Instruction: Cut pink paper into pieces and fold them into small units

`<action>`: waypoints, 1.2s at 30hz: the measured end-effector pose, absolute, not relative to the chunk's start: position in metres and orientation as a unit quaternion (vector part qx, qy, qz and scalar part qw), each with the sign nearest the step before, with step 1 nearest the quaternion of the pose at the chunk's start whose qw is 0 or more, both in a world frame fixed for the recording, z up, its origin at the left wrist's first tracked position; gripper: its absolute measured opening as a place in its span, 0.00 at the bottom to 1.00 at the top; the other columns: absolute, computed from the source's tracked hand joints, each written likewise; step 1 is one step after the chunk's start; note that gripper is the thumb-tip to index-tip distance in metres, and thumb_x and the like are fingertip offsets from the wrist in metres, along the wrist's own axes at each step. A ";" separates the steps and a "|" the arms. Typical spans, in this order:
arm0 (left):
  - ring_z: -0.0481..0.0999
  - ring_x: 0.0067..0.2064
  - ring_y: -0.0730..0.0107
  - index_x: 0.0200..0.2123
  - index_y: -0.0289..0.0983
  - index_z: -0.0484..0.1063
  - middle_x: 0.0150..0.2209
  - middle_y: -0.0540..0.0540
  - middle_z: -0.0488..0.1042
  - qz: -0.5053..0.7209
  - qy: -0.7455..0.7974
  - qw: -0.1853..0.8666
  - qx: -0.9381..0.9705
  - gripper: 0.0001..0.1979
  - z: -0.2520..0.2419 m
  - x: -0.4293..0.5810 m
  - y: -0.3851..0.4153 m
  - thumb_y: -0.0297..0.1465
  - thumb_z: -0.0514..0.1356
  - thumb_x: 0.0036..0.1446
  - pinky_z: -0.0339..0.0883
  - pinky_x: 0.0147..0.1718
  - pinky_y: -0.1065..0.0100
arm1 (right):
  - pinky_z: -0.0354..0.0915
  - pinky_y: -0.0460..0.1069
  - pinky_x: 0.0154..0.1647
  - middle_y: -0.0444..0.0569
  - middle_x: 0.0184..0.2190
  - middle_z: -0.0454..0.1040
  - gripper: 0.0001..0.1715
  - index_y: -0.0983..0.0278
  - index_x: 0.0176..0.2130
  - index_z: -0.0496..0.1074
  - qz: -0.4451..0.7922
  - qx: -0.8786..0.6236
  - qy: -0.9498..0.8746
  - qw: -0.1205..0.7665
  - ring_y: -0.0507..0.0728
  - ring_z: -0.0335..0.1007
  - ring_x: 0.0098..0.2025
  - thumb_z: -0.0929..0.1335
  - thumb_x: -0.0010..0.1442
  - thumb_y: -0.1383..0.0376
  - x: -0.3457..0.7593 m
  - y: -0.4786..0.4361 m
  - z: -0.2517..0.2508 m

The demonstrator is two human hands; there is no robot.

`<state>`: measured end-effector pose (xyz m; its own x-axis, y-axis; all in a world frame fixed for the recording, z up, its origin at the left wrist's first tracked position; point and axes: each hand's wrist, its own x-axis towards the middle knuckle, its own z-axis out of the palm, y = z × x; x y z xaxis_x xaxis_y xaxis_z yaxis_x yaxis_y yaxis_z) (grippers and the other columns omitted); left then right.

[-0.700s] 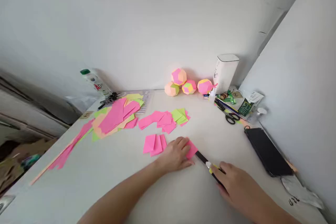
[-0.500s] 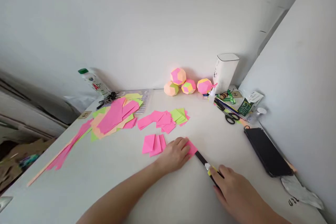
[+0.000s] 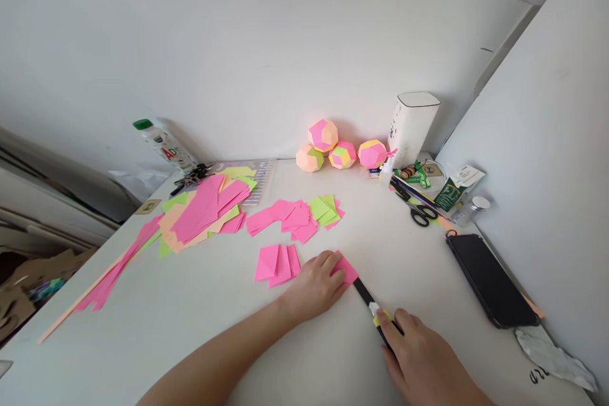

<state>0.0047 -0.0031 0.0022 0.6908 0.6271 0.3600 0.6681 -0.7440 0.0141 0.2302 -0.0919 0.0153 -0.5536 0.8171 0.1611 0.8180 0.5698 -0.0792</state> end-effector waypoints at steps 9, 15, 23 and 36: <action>0.71 0.44 0.55 0.28 0.33 0.68 0.44 0.34 0.71 -0.174 -0.348 0.064 -0.919 0.10 0.002 0.005 -0.003 0.31 0.54 0.61 0.73 0.32 0.59 | 0.64 0.47 0.20 0.51 0.29 0.69 0.20 0.70 0.49 0.67 -0.013 -0.457 -0.882 0.111 0.55 0.69 0.26 0.60 0.56 0.73 0.228 -0.089 0.017; 0.71 0.44 0.55 0.29 0.34 0.67 0.44 0.35 0.70 -0.178 -0.348 0.069 -0.918 0.09 0.003 0.005 -0.003 0.30 0.54 0.60 0.73 0.30 0.60 | 0.65 0.47 0.20 0.51 0.30 0.70 0.23 0.70 0.50 0.67 0.000 -0.463 -0.881 0.100 0.56 0.69 0.27 0.60 0.54 0.75 0.227 -0.085 0.019; 0.70 0.42 0.56 0.29 0.34 0.65 0.42 0.36 0.69 -0.171 -0.363 0.033 -0.916 0.09 0.004 0.005 -0.003 0.31 0.53 0.61 0.72 0.29 0.61 | 0.62 0.47 0.19 0.51 0.30 0.70 0.24 0.69 0.51 0.66 0.002 -0.469 -0.878 0.095 0.56 0.69 0.27 0.60 0.55 0.75 0.225 -0.081 0.019; 0.68 0.37 0.60 0.27 0.36 0.61 0.36 0.39 0.66 -0.192 -0.378 0.009 -0.906 0.10 0.003 0.006 -0.003 0.32 0.54 0.60 0.70 0.26 0.63 | 0.64 0.46 0.24 0.52 0.33 0.72 0.24 0.69 0.52 0.69 0.031 -0.489 -0.870 0.049 0.55 0.69 0.31 0.66 0.54 0.74 0.218 -0.072 0.027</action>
